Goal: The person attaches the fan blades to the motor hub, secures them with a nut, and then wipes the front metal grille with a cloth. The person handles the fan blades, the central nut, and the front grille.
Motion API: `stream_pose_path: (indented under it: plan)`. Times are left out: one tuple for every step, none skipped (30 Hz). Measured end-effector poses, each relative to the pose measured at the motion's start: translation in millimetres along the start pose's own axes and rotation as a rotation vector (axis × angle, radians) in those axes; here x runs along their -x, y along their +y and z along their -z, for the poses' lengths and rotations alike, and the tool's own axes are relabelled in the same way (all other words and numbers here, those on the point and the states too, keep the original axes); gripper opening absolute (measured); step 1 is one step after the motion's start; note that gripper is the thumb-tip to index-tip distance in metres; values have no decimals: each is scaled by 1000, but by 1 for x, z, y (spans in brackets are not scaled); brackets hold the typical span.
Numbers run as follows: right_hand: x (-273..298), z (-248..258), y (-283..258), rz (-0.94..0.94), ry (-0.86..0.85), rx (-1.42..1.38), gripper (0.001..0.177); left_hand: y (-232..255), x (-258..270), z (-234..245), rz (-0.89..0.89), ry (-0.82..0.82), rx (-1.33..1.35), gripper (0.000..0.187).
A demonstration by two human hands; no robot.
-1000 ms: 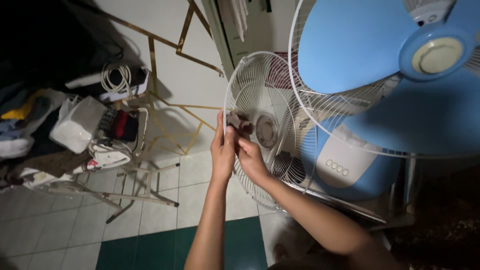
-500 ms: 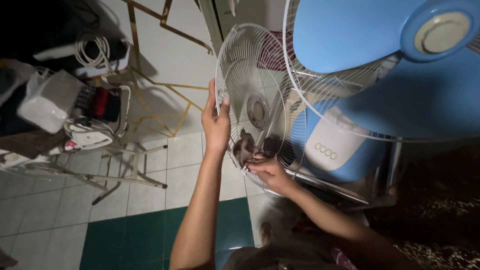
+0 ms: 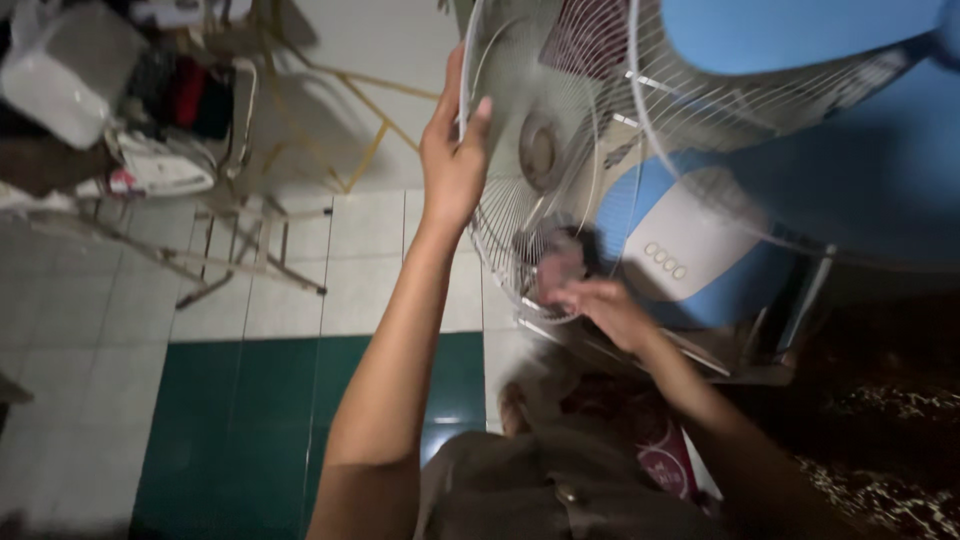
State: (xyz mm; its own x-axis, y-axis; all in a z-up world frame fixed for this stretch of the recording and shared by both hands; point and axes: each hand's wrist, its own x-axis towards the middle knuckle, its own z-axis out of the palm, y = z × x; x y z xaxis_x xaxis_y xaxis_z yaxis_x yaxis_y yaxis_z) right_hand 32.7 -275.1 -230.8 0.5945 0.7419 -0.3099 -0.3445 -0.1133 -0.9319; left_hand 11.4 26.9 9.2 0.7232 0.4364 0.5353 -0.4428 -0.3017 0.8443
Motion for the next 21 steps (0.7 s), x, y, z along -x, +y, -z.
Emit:
stream_pose_path:
  plan:
    - [-3,0,-15,36,-111,-74,39,0,2,-1,-2,1,-12,58]
    - [-14,-3,-30,-24,-86,-185,43,0,3,-1,-8,0,-24,57]
    - [-24,-5,-43,-86,-59,-295,48,0,5,-2,-14,-1,-35,57]
    - [-33,-8,-53,-94,49,-236,48,0,7,-2,-15,-2,-29,56]
    - [-43,-11,-59,-104,155,-175,49,1,10,-2,-16,-2,-22,54]
    - [-55,-12,-65,-85,211,-117,54,0,12,-3,-18,-5,-11,53]
    - [-65,-12,-69,-66,265,-58,59,0,14,-4,-13,-10,17,54]
    - [-70,-11,-70,-47,316,2,64,-1,15,-4,-9,-13,43,56]
    - [-71,-9,-68,-58,363,95,66,-1,17,-3,-4,-16,69,57]
    - [-72,-7,-66,-67,405,186,67,-2,19,-2,-16,-5,22,54]
    - [-70,-7,-61,-75,446,279,69,-2,21,-2,-28,5,-26,52]
    - [-66,-5,-56,160,478,648,72,-2,22,0,-41,13,-72,49]
    - [-61,0,-50,404,492,1013,74,-2,23,2,-28,13,-40,51]
    - [-54,6,-43,656,490,1375,77,-2,24,3,-16,11,-4,54]
    - [-47,10,-32,569,466,1333,75,-2,26,3,-3,9,32,56]
    - [-41,14,-20,488,448,1291,74,-2,26,4,-4,10,33,56]
    - [-39,21,-9,407,430,1247,73,-1,27,5,-4,12,34,56]
    - [-41,31,1,401,408,1271,67,0,28,7,-2,14,32,57]
    - [-44,42,10,394,385,1295,62,1,28,9,0,17,20,56]
    - [-47,53,18,385,365,1319,58,2,28,10,5,16,9,56]
    - [-58,63,23,349,286,964,47,3,28,11,9,16,-1,56]
